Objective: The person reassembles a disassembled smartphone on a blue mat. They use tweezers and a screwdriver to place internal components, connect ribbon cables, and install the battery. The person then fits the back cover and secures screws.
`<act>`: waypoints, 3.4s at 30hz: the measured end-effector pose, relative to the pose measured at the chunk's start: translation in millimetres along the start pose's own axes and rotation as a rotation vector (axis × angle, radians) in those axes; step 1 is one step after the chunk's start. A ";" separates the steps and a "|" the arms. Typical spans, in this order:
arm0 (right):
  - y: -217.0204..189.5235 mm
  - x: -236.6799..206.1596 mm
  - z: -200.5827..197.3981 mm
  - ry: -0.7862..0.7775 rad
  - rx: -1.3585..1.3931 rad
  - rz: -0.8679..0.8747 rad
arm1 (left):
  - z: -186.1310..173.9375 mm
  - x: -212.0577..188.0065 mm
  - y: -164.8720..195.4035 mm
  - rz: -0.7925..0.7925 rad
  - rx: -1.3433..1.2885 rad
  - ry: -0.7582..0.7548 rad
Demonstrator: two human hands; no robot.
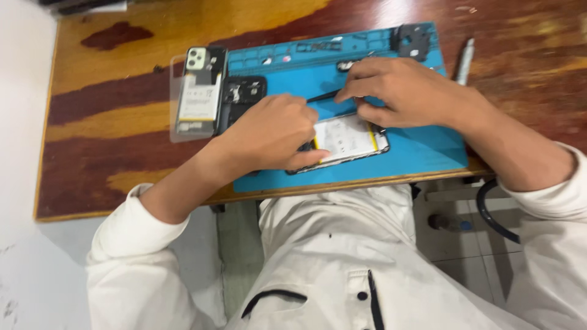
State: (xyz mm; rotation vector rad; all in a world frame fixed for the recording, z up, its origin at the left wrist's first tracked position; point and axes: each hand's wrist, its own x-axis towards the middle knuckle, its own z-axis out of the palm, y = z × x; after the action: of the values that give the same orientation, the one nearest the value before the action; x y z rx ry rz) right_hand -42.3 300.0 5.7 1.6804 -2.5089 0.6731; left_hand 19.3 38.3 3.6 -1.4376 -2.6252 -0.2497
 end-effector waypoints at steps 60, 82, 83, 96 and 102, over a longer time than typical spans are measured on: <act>17.7 4.8 0.5 0.352 -0.141 0.031 | -19.9 4.4 -34.0 -0.142 -0.261 0.535; 48.9 -21.9 -20.9 -0.105 -0.248 0.461 | 16.8 8.1 -20.7 0.045 -0.223 0.135; 50.6 -23.3 -24.1 -0.102 -0.242 0.497 | 19.6 8.6 -17.4 0.053 -0.240 0.133; 63.0 -29.2 -42.9 -0.264 -0.130 0.624 | 27.0 10.5 0.6 0.001 -0.109 -0.018; 59.7 -24.7 -40.4 -0.438 -0.110 0.628 | 28.5 9.7 -0.8 -0.026 -0.163 -0.066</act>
State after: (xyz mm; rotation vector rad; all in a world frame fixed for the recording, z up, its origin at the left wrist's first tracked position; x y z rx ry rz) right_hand -93.3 355.7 16.0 1.0752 -3.3475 0.1770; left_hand 12.3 51.8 -22.5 -1.4852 -2.7336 -0.4365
